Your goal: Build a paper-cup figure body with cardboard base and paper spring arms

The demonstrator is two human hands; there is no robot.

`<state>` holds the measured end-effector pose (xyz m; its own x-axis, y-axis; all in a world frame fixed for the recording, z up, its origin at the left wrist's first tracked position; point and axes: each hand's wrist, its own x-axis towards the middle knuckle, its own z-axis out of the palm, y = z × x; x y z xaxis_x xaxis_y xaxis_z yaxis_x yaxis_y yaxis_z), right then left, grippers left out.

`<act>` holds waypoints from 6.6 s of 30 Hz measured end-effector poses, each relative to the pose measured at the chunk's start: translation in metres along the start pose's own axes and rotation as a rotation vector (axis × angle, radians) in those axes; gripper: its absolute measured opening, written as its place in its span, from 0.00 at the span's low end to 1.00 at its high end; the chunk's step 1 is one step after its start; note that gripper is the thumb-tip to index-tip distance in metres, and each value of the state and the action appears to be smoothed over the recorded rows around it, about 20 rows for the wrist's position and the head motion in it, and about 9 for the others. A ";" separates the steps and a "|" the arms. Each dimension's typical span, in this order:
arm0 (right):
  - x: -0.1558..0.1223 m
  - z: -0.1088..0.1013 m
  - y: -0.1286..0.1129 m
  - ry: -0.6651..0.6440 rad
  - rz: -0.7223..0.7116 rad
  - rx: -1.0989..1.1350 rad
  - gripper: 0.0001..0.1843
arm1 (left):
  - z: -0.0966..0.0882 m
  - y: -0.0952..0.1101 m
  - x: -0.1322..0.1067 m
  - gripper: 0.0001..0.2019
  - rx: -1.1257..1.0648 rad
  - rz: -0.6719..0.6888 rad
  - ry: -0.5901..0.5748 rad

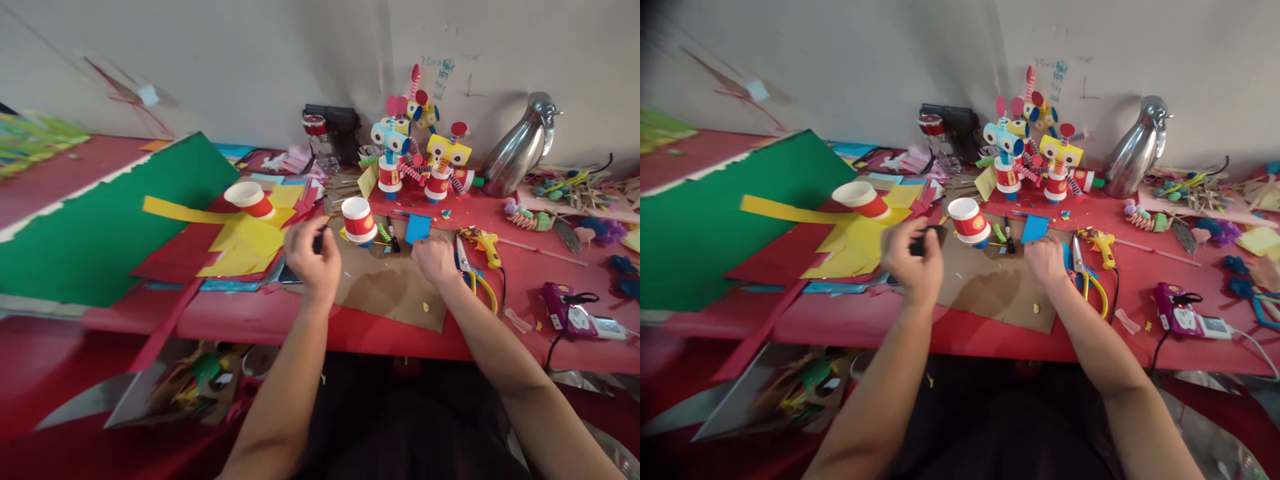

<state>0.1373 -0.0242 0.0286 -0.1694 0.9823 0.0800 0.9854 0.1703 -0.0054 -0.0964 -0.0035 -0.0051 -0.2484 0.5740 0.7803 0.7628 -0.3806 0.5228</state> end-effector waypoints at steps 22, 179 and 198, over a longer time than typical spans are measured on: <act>0.005 -0.014 0.058 1.217 0.351 1.274 0.07 | 0.053 0.094 -0.039 0.16 0.402 0.080 -0.953; -0.015 -0.013 -0.002 -0.220 -0.050 0.568 0.05 | 0.010 0.039 -0.036 0.04 -0.582 -0.367 -0.693; -0.015 -0.014 0.001 -0.241 -0.045 0.809 0.05 | 0.004 0.042 -0.028 0.14 -0.846 -0.799 -0.525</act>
<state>0.1415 -0.0403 0.0415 -0.2981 0.9473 -0.1172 0.6761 0.1229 -0.7265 -0.0548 -0.0324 -0.0059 -0.0477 0.9986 0.0210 -0.1541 -0.0281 0.9877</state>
